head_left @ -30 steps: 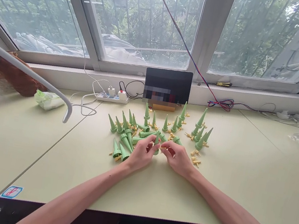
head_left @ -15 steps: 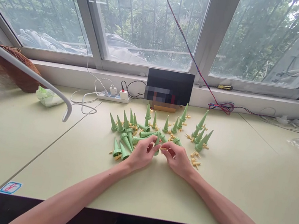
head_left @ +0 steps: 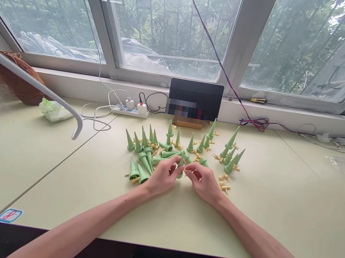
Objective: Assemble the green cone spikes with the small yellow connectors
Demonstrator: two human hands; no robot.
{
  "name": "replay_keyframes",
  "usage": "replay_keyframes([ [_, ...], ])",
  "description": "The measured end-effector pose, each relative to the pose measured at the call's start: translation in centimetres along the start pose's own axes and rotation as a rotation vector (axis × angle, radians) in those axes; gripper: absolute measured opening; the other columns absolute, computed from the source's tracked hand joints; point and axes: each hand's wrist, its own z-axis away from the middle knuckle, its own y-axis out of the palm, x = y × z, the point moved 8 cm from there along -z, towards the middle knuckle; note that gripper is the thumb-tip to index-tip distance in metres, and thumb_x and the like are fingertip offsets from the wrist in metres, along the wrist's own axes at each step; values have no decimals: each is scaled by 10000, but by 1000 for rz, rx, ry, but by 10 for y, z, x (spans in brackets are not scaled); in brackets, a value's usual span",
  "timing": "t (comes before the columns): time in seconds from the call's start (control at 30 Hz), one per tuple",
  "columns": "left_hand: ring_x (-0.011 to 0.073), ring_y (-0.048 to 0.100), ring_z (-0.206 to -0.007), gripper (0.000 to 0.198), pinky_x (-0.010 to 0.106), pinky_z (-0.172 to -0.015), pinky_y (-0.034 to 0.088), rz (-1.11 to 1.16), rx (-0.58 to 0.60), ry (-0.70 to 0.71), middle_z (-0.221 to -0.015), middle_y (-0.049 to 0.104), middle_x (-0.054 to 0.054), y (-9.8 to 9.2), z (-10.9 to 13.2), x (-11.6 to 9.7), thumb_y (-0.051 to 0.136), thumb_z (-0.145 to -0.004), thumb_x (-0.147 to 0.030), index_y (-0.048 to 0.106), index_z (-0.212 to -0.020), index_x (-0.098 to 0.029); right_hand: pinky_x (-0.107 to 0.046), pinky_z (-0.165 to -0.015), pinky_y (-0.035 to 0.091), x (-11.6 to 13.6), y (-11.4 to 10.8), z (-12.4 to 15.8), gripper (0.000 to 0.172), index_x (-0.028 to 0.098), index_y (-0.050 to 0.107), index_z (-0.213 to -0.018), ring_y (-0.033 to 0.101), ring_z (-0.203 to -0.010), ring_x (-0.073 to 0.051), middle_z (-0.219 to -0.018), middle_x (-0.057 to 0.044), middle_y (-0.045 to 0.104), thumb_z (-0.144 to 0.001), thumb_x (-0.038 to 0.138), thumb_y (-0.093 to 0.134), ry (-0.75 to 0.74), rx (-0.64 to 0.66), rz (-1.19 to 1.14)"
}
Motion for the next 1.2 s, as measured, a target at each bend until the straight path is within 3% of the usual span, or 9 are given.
replay_keyframes([
  [0.2, 84, 389, -509, 169, 217, -502, 334, 19, -12, 12, -606, 388, -62, 0, 0, -3, 543, -970, -356, 578, -970, -191, -268, -590, 421, 0, 0, 0, 113, 205, 642, -928, 531, -627, -131, -824, -15, 680, -969, 260, 552, -2, 5, 7],
  [0.37, 91, 474, -516, 207, 218, -497, 390, 61, -34, 22, -638, 464, -39, -2, -1, -6, 582, -946, -393, 594, -944, -186, -270, -589, 429, -1, 0, 1, 113, 202, 646, -936, 517, -620, -131, -828, -21, 685, -966, 247, 547, 9, 12, -4],
  [0.77, 106, 516, -560, 170, 229, -531, 420, -2, -8, 27, -675, 514, -24, -3, -2, -6, 559, -955, -355, 591, -956, -189, -274, -591, 455, -2, -1, -1, 111, 201, 637, -920, 540, -624, -139, -819, -23, 685, -954, 270, 557, 54, -6, -35],
  [1.2, 97, 443, -559, 128, 237, -546, 408, -44, 18, 34, -704, 513, -26, 0, -1, -4, 533, -967, -312, 547, -958, -185, -287, -576, 476, -6, -1, 0, 210, 195, 608, -928, 579, -652, -160, -829, -50, 661, -957, 400, 570, 116, -16, -126],
])
